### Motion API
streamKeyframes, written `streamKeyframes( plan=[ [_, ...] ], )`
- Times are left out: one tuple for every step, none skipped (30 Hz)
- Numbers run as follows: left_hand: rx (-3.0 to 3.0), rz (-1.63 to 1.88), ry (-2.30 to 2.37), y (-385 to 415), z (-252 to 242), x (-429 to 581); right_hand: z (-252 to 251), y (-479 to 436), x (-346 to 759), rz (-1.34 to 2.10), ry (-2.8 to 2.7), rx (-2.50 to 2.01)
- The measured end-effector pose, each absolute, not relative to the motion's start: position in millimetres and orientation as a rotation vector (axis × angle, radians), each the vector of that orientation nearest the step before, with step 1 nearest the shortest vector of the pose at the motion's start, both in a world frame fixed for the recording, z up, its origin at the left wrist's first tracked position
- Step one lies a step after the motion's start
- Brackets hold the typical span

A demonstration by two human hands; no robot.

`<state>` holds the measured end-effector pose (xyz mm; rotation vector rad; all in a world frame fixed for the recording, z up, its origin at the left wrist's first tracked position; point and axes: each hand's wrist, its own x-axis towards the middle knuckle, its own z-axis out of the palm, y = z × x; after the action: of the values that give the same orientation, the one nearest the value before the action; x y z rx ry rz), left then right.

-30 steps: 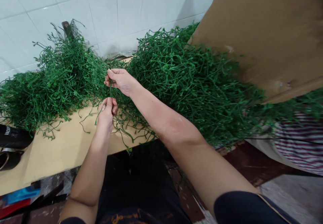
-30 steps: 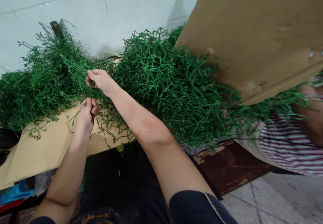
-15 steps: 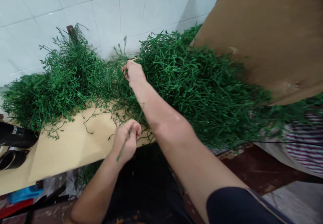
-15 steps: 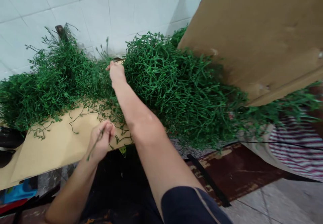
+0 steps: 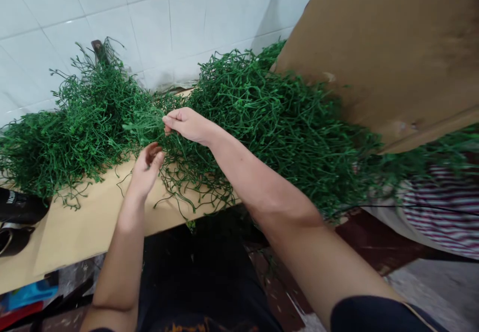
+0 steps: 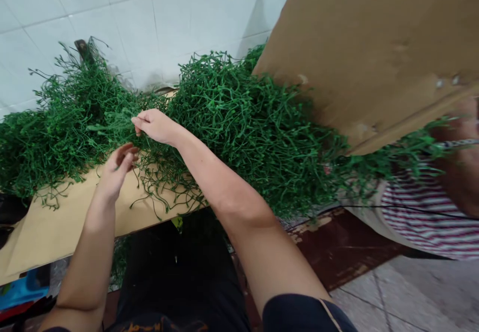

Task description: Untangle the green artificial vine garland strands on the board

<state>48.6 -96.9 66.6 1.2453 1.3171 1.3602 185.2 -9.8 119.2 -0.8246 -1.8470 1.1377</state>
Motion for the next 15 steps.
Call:
streamKeyframes(
  plan=[
    [1.141,1.430,1.256,-93.1,69.1,49.3,118.3,-12.1,186.3,1.063,-1.930,-0.824],
    [1.049,1.485,1.195,-89.2,71.2,50.8,117.4,-14.5,186.7,0.997,-1.995,-0.834],
    [0.972,1.527,1.139,-85.4,72.6,53.1,116.4,-16.9,186.5,0.943,-2.042,-0.850],
    [0.910,1.568,1.097,-82.2,73.1,56.0,115.1,-19.0,185.9,0.905,-2.072,-0.866],
    [0.867,1.612,1.070,-79.6,72.8,59.0,113.4,-20.6,184.9,0.884,-2.087,-0.876],
    [0.839,1.658,1.059,-77.9,71.7,62.1,111.2,-21.8,183.7,0.875,-2.087,-0.877],
    [0.821,1.700,1.064,-77.1,69.8,64.9,108.6,-22.5,182.4,0.873,-2.080,-0.873],
    [0.814,1.736,1.080,-77.1,67.5,67.3,105.6,-22.8,181.0,0.873,-2.066,-0.870],
    [0.819,1.769,1.101,-77.9,64.8,69.1,102.6,-22.9,179.6,0.870,-2.044,-0.875],
    [0.840,1.798,1.123,-79.1,62.1,70.3,99.5,-22.9,178.3,0.869,-2.013,-0.889],
    [0.876,1.820,1.142,-80.6,59.6,70.9,96.8,-23.0,177.2,0.879,-1.973,-0.908],
    [0.924,1.836,1.164,-82.3,57.2,71.0,94.7,-23.2,176.3,0.914,-1.929,-0.921],
    [0.983,1.842,1.191,-83.9,55.2,70.5,93.2,-23.8,175.7,0.977,-1.879,-0.916],
    [1.049,1.839,1.227,-85.3,53.4,69.8,92.7,-24.7,175.5,1.063,-1.822,-0.894],
    [1.110,1.825,1.267,-86.4,51.8,68.9,93.0,-25.9,175.6,1.158,-1.765,-0.864]
  ],
)
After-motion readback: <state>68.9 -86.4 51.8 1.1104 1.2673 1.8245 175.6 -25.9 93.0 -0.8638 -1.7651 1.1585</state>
